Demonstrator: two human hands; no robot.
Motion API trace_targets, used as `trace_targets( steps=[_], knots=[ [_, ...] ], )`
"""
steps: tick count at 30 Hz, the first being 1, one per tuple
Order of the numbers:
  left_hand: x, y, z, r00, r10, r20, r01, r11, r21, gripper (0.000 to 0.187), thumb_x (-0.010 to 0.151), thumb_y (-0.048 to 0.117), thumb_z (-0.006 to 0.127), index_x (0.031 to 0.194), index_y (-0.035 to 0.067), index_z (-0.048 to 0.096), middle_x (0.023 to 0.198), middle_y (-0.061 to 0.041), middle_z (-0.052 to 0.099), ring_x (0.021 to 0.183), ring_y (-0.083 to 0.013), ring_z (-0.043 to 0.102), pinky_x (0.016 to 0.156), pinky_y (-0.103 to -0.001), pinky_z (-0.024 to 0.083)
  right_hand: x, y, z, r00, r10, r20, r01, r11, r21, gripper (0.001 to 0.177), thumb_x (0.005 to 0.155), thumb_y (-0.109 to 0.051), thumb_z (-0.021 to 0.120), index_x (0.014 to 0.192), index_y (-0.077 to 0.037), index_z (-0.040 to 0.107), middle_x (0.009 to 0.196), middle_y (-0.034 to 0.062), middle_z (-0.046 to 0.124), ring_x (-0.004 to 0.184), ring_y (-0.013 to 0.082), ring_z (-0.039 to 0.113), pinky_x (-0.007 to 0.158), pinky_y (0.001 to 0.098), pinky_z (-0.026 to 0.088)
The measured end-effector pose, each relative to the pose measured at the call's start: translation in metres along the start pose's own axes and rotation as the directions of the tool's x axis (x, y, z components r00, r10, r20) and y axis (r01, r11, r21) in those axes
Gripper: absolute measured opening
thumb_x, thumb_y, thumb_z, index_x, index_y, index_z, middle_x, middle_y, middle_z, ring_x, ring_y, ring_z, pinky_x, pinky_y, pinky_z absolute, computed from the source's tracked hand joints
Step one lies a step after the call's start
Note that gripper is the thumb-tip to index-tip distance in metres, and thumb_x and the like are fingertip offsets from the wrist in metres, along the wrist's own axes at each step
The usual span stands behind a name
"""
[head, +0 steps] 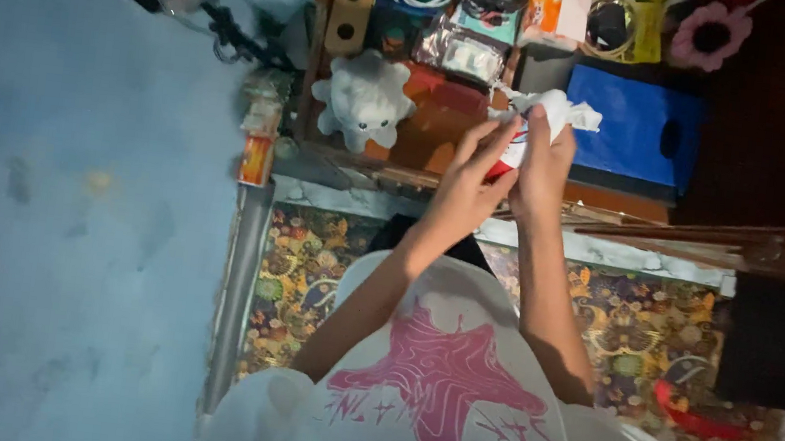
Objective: Organizing various toiletries including bottles and containers on a shelf and bed.
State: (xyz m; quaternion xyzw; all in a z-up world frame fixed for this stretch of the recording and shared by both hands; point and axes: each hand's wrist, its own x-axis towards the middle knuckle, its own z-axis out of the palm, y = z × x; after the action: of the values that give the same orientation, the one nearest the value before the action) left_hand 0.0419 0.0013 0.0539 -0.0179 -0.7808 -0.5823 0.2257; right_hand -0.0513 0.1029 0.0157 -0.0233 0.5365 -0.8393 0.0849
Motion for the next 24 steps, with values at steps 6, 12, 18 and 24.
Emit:
trace_targets(
  steps=[6,12,18,24],
  knots=[
    [0.0,-0.01,0.0,0.99,-0.123,0.071,0.141,0.915,-0.378,0.062,0.099,0.006,0.073,0.154,0.003,0.047,0.144,-0.015,0.06,0.127,-0.0219,0.062,0.101,-0.033,0.056,0.011,-0.028,0.01,0.995,-0.067,0.075,0.058,0.991,0.123,0.019,0.096,-0.013,0.068,0.112,-0.009,0.059,0.099,0.0026,0.062,0.086,0.0139,0.062,0.075,0.0314,0.052],
    [-0.004,-0.021,-0.008,0.904,-0.345,0.252,0.427,0.706,-0.565,0.051,0.102,0.016,0.07,0.146,-0.005,0.055,0.132,-0.011,0.064,0.117,-0.0152,0.061,0.099,-0.033,0.052,0.024,-0.026,-0.001,0.927,-0.061,0.37,-0.089,0.922,0.376,0.026,0.089,-0.024,0.075,0.1,-0.014,0.054,0.092,0.0032,0.057,0.085,0.0193,0.059,0.08,0.0364,0.05],
    [0.016,0.015,-0.006,0.74,-0.367,0.563,0.645,0.153,-0.748,0.046,0.104,0.019,0.063,0.141,-0.007,0.053,0.132,-0.018,0.064,0.12,-0.0319,0.066,0.103,-0.044,0.055,0.039,-0.04,-0.007,0.782,-0.216,0.584,-0.191,0.81,0.555,0.035,0.103,-0.045,0.06,0.087,-0.018,0.045,0.073,0.0005,0.047,0.067,0.014,0.049,0.069,0.0312,0.037],
    [0.032,0.018,0.013,0.733,-0.265,0.627,0.623,-0.108,-0.774,0.052,0.11,0.028,0.054,0.147,-0.007,0.045,0.138,-0.024,0.062,0.123,-0.0396,0.066,0.101,-0.046,0.056,0.08,-0.046,-0.018,0.794,-0.248,0.555,-0.216,0.738,0.639,0.039,0.112,-0.047,0.047,0.089,-0.016,0.051,0.075,0.0007,0.05,0.067,0.0145,0.049,0.07,0.032,0.04]
  ],
)
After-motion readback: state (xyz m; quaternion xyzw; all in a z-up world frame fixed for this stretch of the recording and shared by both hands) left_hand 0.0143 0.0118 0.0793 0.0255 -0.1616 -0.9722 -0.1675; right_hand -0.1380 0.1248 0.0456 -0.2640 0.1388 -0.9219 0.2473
